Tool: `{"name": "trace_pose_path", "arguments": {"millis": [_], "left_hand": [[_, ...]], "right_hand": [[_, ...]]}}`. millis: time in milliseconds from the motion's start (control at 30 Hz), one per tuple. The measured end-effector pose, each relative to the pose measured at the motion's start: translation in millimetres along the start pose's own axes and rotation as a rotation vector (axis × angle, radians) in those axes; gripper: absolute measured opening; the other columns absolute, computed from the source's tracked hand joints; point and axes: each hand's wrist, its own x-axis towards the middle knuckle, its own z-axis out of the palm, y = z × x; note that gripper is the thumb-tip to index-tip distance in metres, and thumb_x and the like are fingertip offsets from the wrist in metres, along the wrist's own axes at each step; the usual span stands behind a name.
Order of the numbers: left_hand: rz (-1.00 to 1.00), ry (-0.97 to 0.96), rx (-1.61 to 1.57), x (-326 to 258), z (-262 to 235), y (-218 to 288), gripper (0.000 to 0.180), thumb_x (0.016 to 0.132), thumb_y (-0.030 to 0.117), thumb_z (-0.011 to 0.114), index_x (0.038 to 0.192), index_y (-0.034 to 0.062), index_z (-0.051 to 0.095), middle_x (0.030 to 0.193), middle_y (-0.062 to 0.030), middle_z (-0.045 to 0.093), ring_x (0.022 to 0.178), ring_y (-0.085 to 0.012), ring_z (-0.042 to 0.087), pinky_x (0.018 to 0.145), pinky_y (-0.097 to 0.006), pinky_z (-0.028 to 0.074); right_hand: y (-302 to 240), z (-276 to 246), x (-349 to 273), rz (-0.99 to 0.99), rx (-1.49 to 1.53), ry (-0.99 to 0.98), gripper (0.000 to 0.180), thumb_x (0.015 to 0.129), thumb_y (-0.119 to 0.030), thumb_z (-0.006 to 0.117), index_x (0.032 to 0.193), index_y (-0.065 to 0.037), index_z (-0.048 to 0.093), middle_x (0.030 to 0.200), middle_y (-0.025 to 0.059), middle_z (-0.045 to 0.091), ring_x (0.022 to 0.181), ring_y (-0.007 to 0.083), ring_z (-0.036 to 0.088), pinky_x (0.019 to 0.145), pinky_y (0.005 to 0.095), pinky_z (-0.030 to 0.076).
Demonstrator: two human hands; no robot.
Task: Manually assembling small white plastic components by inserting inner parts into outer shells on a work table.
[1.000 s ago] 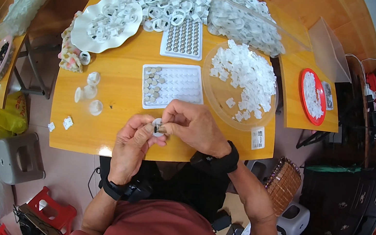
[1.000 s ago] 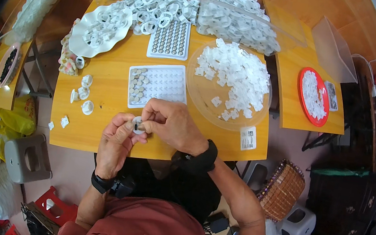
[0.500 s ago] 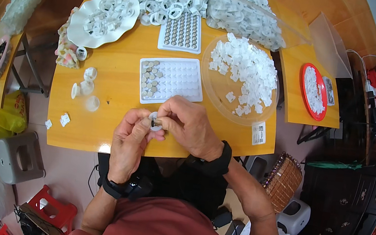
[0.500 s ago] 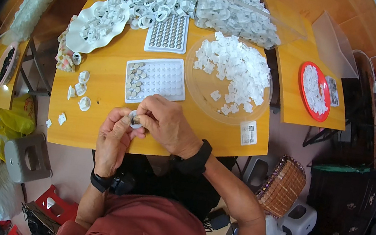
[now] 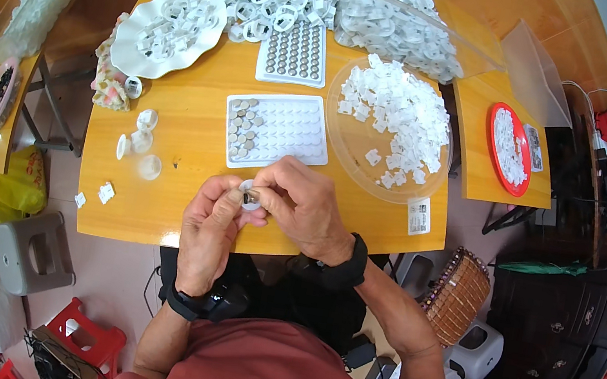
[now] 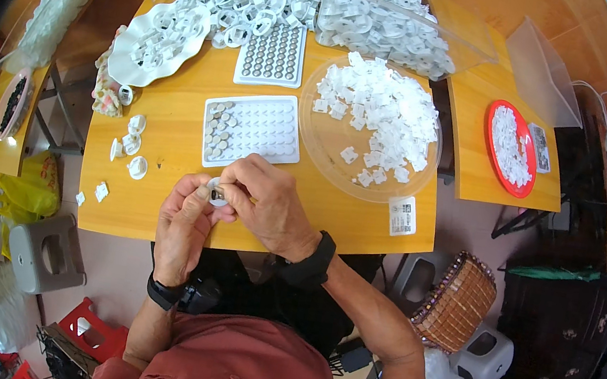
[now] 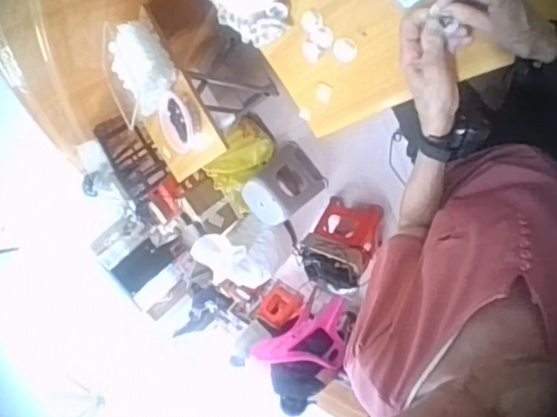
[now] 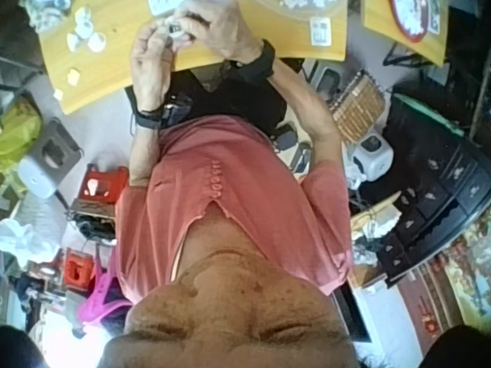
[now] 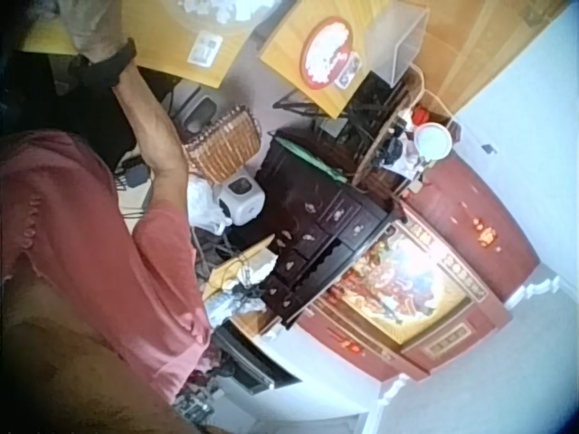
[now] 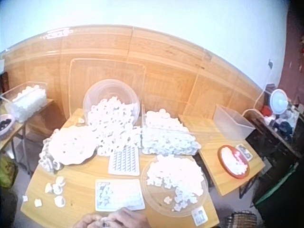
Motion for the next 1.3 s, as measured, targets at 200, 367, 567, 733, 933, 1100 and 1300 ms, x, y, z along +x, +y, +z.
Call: {"name": "trace_pose_path", "arguments": {"millis": [200,367,567,733,933,1100,1300], "left_hand": [[0.001,0.005,-0.003,-0.2,-1.7,-0.5,0.019,0.098,0.011,0.046,0.111,-0.0007,0.053,0.098,-0.0099,0.063,0.084,-0.0169,0.064,0.076,-0.031,0.054],[0.003,0.017,-0.009,0.1,2.3,1.4,0.018,0.098,0.01,0.047,0.111,-0.0004,0.054,0.099,-0.0089,0.063,0.083,-0.0157,0.064,0.076,-0.03,0.054],[0.0,0.067,-0.053,0.3,-3.0,-1.7,0.019,0.097,0.009,0.047,0.112,0.0001,0.054,0.1,-0.0082,0.062,0.087,-0.0136,0.062,0.076,-0.029,0.054],[0.012,0.006,-0.024,0.3,-4.0,-2.7,0.019,0.097,0.013,0.05,0.112,0.0028,0.055,0.104,-0.0078,0.063,0.091,-0.0148,0.061,0.08,-0.031,0.051],[0.012,-0.02,-0.015,1.1,-2.0,0.3,0.019,0.098,0.012,0.048,0.111,0.0003,0.055,0.101,-0.0092,0.063,0.088,-0.0152,0.062,0.078,-0.031,0.053],[0.009,-0.001,-0.035,1.4,1.0,0.9,0.018,0.098,0.009,0.046,0.11,-0.0014,0.055,0.098,-0.0101,0.063,0.085,-0.0151,0.063,0.075,-0.03,0.054],[0.012,0.004,-0.073,1.5,-2.0,-1.1,0.019,0.098,0.009,0.046,0.111,-0.0011,0.054,0.099,-0.0102,0.063,0.086,-0.0153,0.063,0.076,-0.03,0.054]], "right_hand": [[-5.2,-0.5,-0.5,0.027,0.027,-0.019,0.008,0.081,-0.001,0.063,0.081,-0.002,0.055,0.074,0.012,0.056,0.065,0.029,0.059,0.057,0.0354,0.046],[-8.4,-3.8,-2.8,-0.046,-0.075,-0.024,0.006,0.081,-0.002,0.063,0.082,-0.002,0.057,0.075,0.0119,0.055,0.066,0.0283,0.058,0.058,0.0352,0.046],[-15.5,-0.9,-15.7,-0.101,-0.087,0.019,0.011,0.08,-0.003,0.065,0.091,-0.003,0.061,0.077,0.0111,0.056,0.069,0.0278,0.059,0.06,0.0354,0.047],[-13.5,-2.2,-19.4,-0.048,-0.107,0.004,0.018,0.077,0.002,0.068,0.094,-0.002,0.064,0.08,0.0099,0.061,0.07,0.0222,0.062,0.061,0.0293,0.049],[-13.6,-1.6,-15.3,0.048,0.044,0.05,0.011,0.08,-0.001,0.065,0.09,-0.002,0.062,0.077,0.0113,0.059,0.068,0.0255,0.061,0.058,0.0323,0.048],[-14.7,-0.8,-10.7,-0.008,-0.04,0.063,0.011,0.079,0.0,0.065,0.089,-0.002,0.062,0.075,0.0114,0.058,0.067,0.0252,0.061,0.057,0.0326,0.048],[-16.0,2.7,-12.7,-0.107,-0.164,0.072,0.011,0.08,0.001,0.062,0.09,-0.002,0.059,0.079,0.0116,0.057,0.068,0.0277,0.06,0.058,0.0352,0.049]]}}
